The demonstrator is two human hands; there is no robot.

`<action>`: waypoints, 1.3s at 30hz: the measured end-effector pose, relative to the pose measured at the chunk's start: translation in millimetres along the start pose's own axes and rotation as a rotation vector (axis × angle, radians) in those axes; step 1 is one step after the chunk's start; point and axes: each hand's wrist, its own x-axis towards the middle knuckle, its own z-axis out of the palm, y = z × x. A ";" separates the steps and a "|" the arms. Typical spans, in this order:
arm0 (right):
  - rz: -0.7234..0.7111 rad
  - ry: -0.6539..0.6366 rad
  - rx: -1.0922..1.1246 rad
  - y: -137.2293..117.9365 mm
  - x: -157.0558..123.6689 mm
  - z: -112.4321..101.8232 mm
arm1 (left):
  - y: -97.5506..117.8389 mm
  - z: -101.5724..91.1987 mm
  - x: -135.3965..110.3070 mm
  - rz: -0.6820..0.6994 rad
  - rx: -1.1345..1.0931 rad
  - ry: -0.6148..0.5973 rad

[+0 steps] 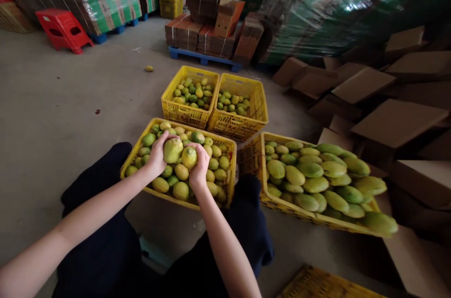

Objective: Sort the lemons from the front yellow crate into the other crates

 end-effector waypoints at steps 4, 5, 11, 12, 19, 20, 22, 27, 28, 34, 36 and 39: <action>-0.009 -0.054 -0.119 4.7 -1.7 2.5 | -2.7 -3.9 13.6 -0.302 -0.018 0.046; 0.054 -0.055 -0.100 5.4 -0.8 4.0 | -1.2 -5.8 15.8 -0.347 -0.029 0.036; 0.316 0.083 0.084 -2.5 17.0 2.8 | 14.9 -13.3 23.8 -0.331 -0.137 0.003; 0.361 0.096 0.129 -4.6 19.9 0.3 | 17.1 -14.0 24.7 -0.325 -0.143 0.003; 0.469 0.067 0.296 -4.0 24.6 -7.6 | 18.0 -8.7 23.6 -0.368 -0.113 0.047; 0.470 0.070 0.290 -2.7 24.6 -6.6 | 16.9 -6.8 22.6 -0.380 -0.118 0.073; 0.487 0.101 0.280 -0.5 24.8 -4.9 | 15.7 -4.0 20.1 -0.406 -0.141 0.090; 0.541 0.163 0.303 1.8 25.0 -7.2 | 22.5 -1.5 15.1 -0.402 -0.182 -0.001; 0.550 0.124 0.323 1.7 24.5 -7.8 | 24.6 -1.1 14.5 -0.390 -0.177 -0.020; 0.575 -0.002 0.431 -6.0 21.1 -6.2 | 32.2 -3.1 9.8 -0.435 -0.214 -0.114; 0.564 -0.003 0.433 -9.6 21.6 -7.0 | 33.3 -5.9 9.7 -0.471 -0.295 -0.119; 0.623 -0.040 0.448 -12.2 24.0 -10.1 | 34.7 -8.9 11.6 -0.488 -0.428 -0.077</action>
